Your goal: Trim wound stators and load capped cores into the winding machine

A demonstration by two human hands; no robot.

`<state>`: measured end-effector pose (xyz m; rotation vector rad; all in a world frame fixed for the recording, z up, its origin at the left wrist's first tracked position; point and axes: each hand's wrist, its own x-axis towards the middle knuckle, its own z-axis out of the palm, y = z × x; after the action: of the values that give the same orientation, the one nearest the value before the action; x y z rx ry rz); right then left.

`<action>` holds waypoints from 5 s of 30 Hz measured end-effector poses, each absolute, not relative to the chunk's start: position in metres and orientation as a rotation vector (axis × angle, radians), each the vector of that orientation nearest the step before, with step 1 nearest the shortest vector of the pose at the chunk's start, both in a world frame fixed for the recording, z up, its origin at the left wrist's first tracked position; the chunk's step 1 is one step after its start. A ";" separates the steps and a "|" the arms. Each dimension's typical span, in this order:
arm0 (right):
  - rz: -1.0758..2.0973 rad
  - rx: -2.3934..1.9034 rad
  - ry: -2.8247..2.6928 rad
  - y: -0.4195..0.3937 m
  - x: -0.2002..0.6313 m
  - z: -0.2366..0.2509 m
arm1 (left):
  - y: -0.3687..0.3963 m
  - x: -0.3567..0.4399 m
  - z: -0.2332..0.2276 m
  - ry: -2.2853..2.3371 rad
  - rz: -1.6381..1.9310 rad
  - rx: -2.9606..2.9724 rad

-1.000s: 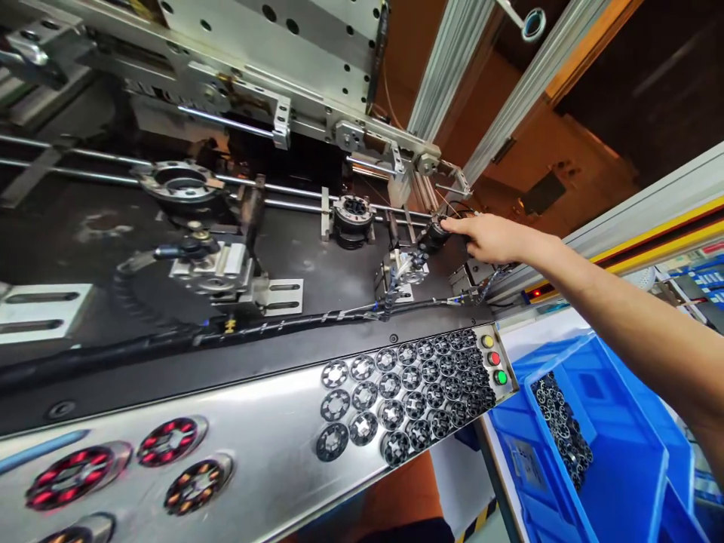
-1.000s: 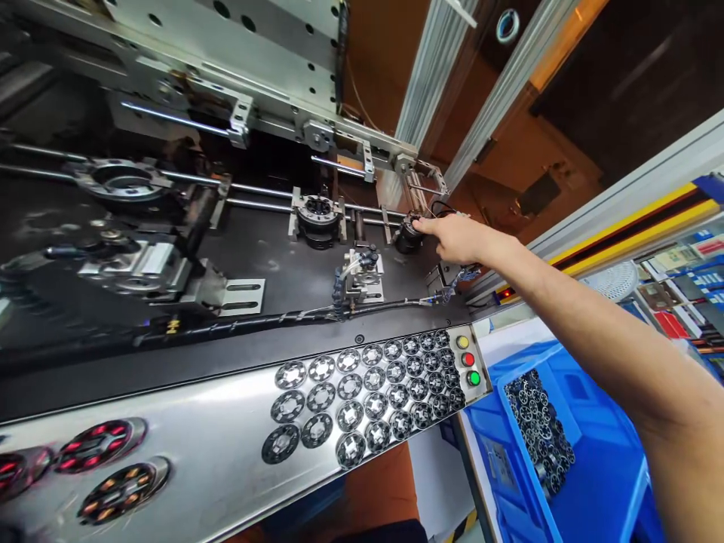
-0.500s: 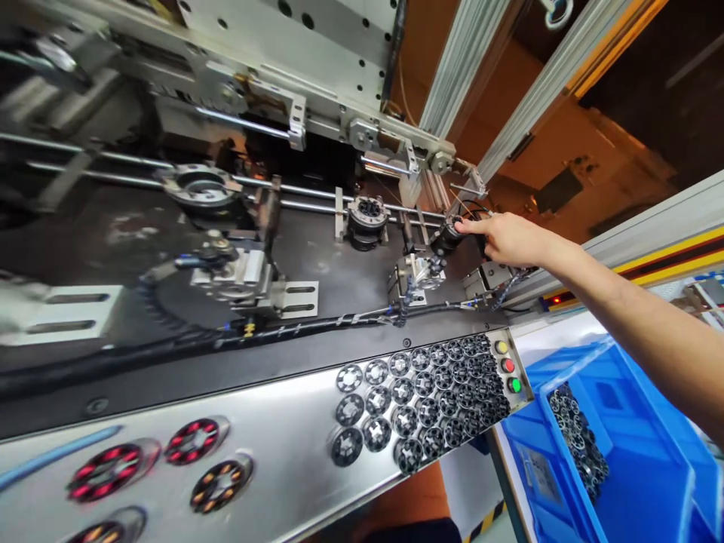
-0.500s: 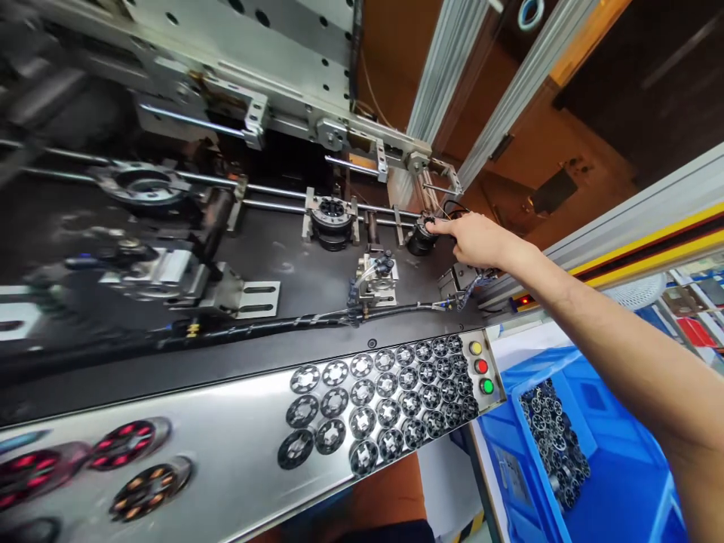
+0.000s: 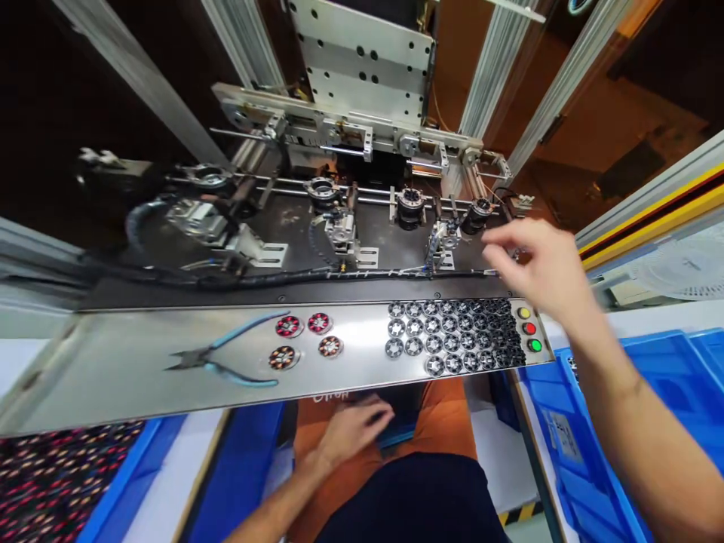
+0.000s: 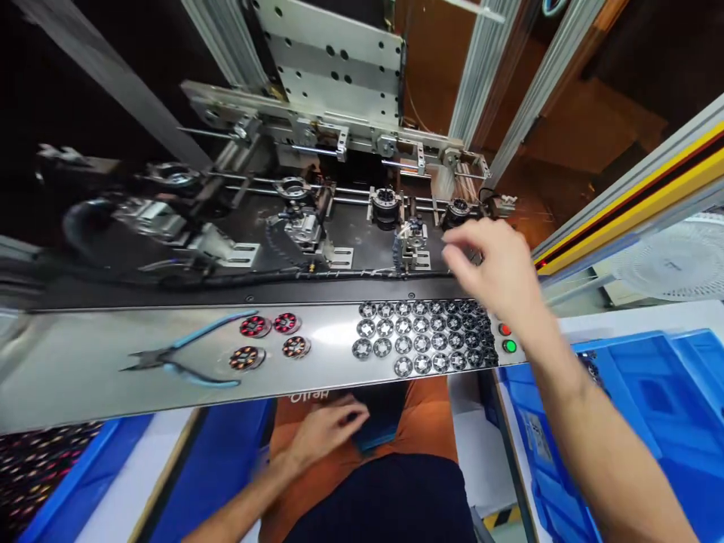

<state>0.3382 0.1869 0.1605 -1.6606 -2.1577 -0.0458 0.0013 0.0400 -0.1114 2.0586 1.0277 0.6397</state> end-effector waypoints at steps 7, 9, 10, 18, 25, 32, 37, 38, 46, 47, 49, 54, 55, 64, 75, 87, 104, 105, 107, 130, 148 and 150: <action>0.342 -1.795 -2.271 0.092 0.256 0.051 | 0.060 0.001 -0.021 1.267 1.104 2.112; 0.303 -1.824 -2.262 0.097 0.253 0.040 | 0.085 0.010 0.000 1.512 0.901 2.057; 0.283 -1.834 -2.259 0.101 0.252 0.037 | 0.095 0.015 0.005 1.589 0.770 2.049; 0.242 -1.833 -2.229 0.100 0.249 0.027 | 0.094 0.027 -0.015 1.649 0.597 2.041; 0.390 -1.742 -2.229 0.098 0.242 0.029 | 0.094 0.009 -0.021 1.449 0.768 1.887; 0.652 -1.486 -2.237 0.085 0.233 0.050 | 0.095 -0.001 -0.021 1.340 0.979 1.532; 0.940 -1.127 -1.908 0.058 0.226 0.092 | 0.097 -0.006 -0.016 1.250 1.037 1.358; 1.004 -1.043 -1.797 0.055 0.223 0.099 | 0.098 -0.006 -0.014 1.234 1.037 1.330; 1.288 -0.684 -1.305 0.066 0.190 0.118 | 0.109 -0.006 -0.001 1.227 0.844 1.340; 1.320 -0.730 -1.273 0.069 0.187 0.118 | 0.110 -0.006 0.001 1.213 0.828 1.349; 1.398 -0.803 -1.227 0.074 0.184 0.119 | 0.111 -0.006 0.004 1.191 0.811 1.357; 1.610 -0.787 -1.189 0.100 0.181 0.126 | 0.112 -0.010 0.011 1.163 0.787 1.353; 1.646 -0.799 -1.211 0.107 0.180 0.129 | 0.112 -0.010 0.012 1.154 0.784 1.350; 1.793 -0.953 -1.464 0.162 0.159 0.143 | 0.113 -0.005 0.001 1.139 0.762 1.364; 1.495 -0.897 -1.701 0.183 0.157 0.171 | 0.112 -0.003 -0.006 1.091 0.773 1.350; 1.257 -0.774 -1.829 0.172 0.158 0.184 | 0.111 -0.005 -0.004 1.137 0.767 1.393; 1.999 -0.876 -1.243 0.195 0.147 0.161 | 0.108 -0.004 -0.017 1.068 0.782 1.430; 1.992 -0.875 -1.256 0.196 0.146 0.161 | 0.108 -0.004 -0.018 1.069 0.796 1.441; 1.971 -0.885 -1.296 0.198 0.144 0.162 | 0.107 -0.002 -0.022 1.070 0.823 1.455; 0.742 -1.609 -2.519 0.492 0.113 0.158 | 0.102 0.000 -0.015 1.138 0.723 1.510; 0.825 -1.580 -2.569 0.521 0.107 0.163 | 0.100 -0.001 -0.013 1.093 0.725 1.489; 0.831 -1.599 -2.560 0.522 0.106 0.161 | 0.101 -0.001 -0.010 1.102 0.702 1.496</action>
<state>0.1058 0.5221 0.1613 -1.5993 -2.5598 0.8314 -0.0015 0.1011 -0.0101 1.4957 1.1017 0.7016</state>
